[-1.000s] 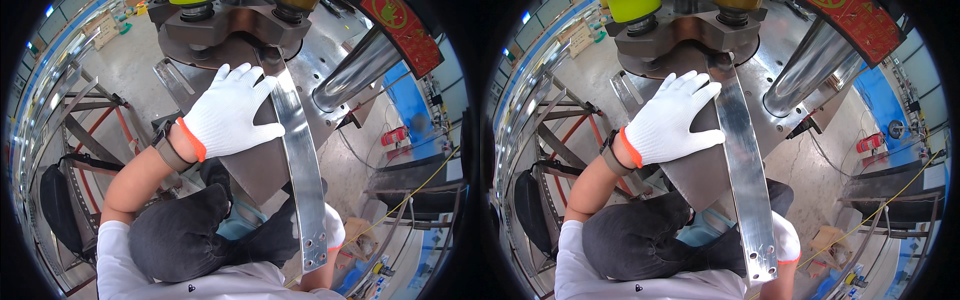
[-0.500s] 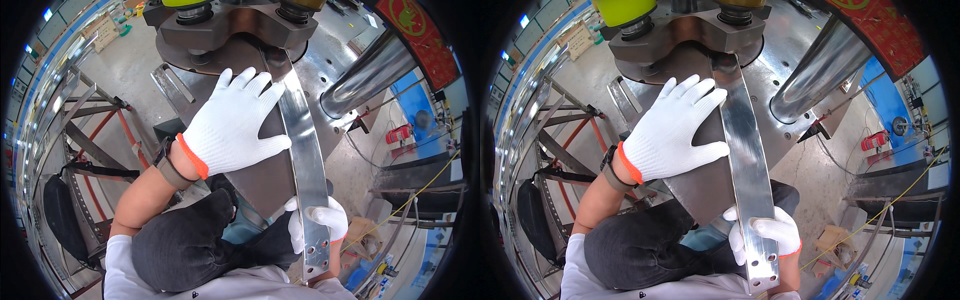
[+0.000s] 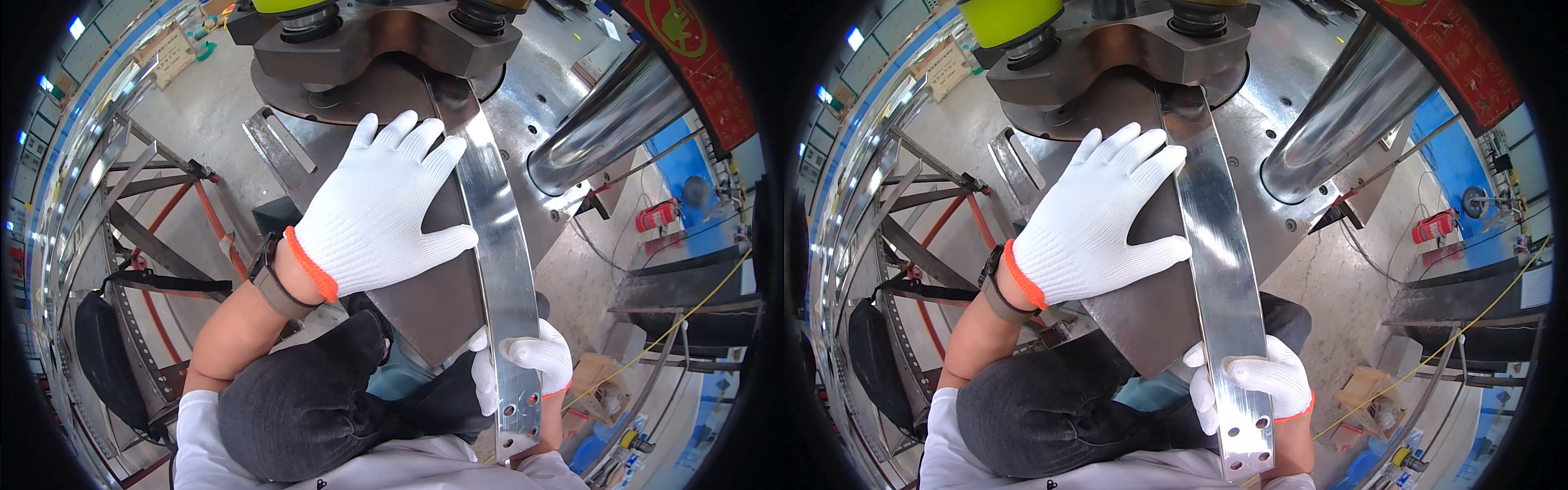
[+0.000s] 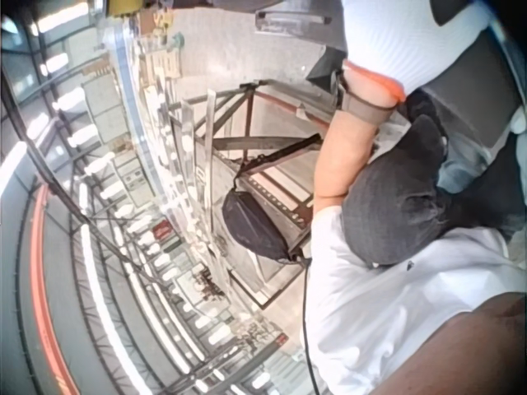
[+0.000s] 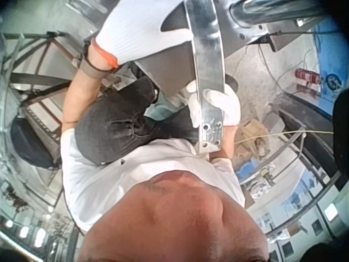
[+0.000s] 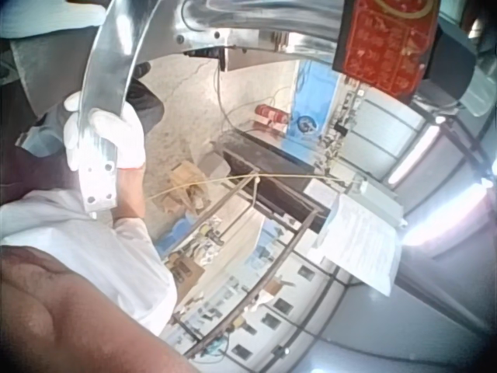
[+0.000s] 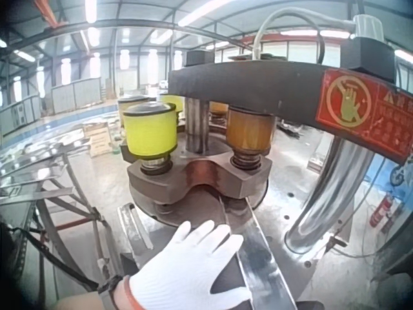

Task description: The person positions a metal sheet under a press brake and bends it along a straight edge. They repeatedly reposition the sheet to bend different sections, using gloved hands to hold and align the material during each press cycle.

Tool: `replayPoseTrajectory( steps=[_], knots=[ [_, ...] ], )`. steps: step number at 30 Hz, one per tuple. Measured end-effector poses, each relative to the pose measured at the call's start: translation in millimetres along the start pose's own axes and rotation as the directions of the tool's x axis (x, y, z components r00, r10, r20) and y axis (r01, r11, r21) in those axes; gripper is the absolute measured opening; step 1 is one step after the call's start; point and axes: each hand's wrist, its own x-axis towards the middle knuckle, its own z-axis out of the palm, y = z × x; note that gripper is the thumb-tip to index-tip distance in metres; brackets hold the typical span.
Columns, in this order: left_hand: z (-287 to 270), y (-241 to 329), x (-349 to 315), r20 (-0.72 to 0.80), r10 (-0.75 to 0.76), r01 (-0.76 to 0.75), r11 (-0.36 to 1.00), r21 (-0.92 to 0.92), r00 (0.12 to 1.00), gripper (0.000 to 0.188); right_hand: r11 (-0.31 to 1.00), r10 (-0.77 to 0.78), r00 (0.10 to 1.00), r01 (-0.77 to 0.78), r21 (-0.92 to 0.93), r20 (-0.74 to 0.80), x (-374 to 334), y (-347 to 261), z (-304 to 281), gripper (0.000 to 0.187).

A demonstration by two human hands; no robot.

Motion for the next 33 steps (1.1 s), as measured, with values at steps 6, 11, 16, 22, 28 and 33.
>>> replayPoseTrajectory(
  steps=[6,11,16,22,28,33],
  knots=[
    [0.8,0.1,-0.2,0.003,-0.001,0.001,1.000,-0.002,1.000,0.092,0.999,-0.019,1.000,0.020,-0.035,0.009,1.0,-0.3,0.6,0.052],
    [0.0,0.3,0.0,0.007,-0.004,0.004,1.000,0.009,1.000,0.092,0.999,-0.024,1.000,0.024,-0.033,0.008,1.3,-1.1,2.0,0.052],
    [1.4,-0.2,0.0,0.001,-0.001,0.001,1.000,0.002,1.000,0.092,0.999,-0.036,0.999,0.036,-0.013,-0.002,2.1,-0.1,4.6,0.052],
    [0.3,0.2,0.0,0.000,-0.001,0.001,1.000,0.003,1.000,0.091,0.999,-0.031,0.999,0.030,-0.043,-0.012,0.4,-1.2,3.2,0.052],
    [1.4,-0.9,-0.7,-0.001,0.000,0.000,1.000,-0.003,1.000,0.090,0.999,-0.021,1.000,0.022,-0.035,0.023,2.2,-0.7,-1.1,0.051],
    [1.6,-0.8,-0.1,-0.001,0.001,-0.001,1.000,-0.004,1.000,0.091,1.000,-0.013,0.999,0.014,-0.026,0.042,2.6,-1.7,-1.8,0.050]
  ],
)
